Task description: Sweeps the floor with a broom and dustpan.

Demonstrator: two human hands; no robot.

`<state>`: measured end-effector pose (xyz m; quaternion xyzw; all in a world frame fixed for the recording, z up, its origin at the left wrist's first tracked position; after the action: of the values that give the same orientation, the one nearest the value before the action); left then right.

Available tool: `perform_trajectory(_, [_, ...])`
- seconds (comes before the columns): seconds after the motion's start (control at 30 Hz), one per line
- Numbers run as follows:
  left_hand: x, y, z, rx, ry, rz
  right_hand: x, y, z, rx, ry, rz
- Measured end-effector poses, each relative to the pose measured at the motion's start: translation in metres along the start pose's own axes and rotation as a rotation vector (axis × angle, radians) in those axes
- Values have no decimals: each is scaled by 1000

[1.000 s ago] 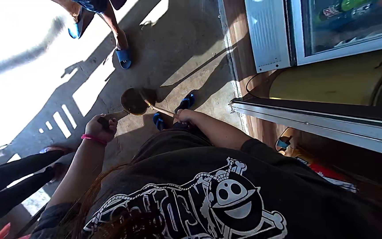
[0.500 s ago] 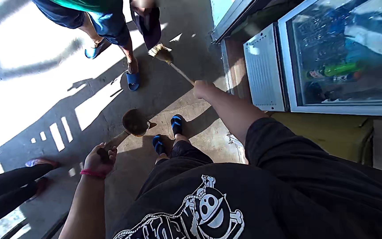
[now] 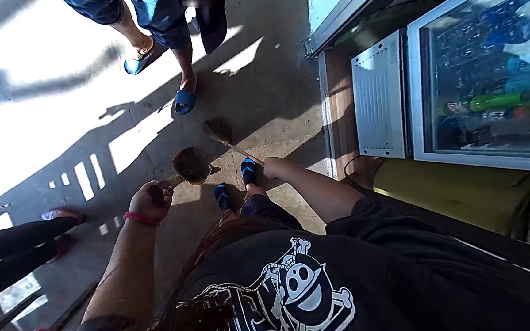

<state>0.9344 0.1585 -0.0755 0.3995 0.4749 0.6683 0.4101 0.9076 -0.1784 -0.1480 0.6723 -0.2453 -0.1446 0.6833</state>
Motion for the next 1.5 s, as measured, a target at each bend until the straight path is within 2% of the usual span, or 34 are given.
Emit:
perform_trajectory(0.1, [6,-2,-3,-17,-10,-24,-61,6,39,86,-90,-55])
perform_trajectory(0.23, [16,-5,-2,-44,-13,-39,-105,49,80,85,-169,-16])
perform_trajectory(0.37, [38,-9,-7,-71,-21,-59,-115,70,118,-13,-264,84])
perform_trajectory(0.5, [64,-6,-13,-61,-27,-31,-115,34,140,-142,-529,232])
perform_trajectory(0.57, [72,-5,-16,-66,-30,-30,-110,15,122,-199,-583,229])
perform_trajectory(0.67, [74,-7,-17,-84,-43,-48,-116,10,61,-220,-491,157])
perform_trajectory(0.77, [70,-4,-18,-90,-69,-48,-143,26,8,-86,-255,33])
perform_trajectory(0.9, [66,-2,-19,-127,-82,-29,-168,30,-5,50,-156,-67])
perform_trajectory(1.0, [68,-3,-18,-114,-67,-44,-185,33,30,71,-385,-67])
perform_trajectory(1.07, [72,2,-20,-88,-69,-74,-192,42,73,66,-561,-37])
perform_trajectory(1.2, [61,35,-32,-60,-132,-147,-205,66,180,-91,-1076,43])
perform_trajectory(1.27, [49,56,-30,-74,-179,-159,-217,87,216,-196,-1231,114])
perform_trajectory(1.37, [22,76,-18,-87,-235,-202,-244,103,249,-319,-1474,224])
perform_trajectory(1.5, [-32,81,6,-117,-283,-332,-266,101,262,-478,-1960,276])
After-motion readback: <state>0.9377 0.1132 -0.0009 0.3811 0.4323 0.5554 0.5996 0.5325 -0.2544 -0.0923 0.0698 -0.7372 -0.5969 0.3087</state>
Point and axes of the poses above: each hand's wrist, its own y-axis away from the middle knuckle, its own x-axis out of the back of the hand, z = x × y, the point moved 3 cm from there along -y, towards the middle knuckle, and after that the axes turned 14 degrees about -y, right-handed, at the moved point
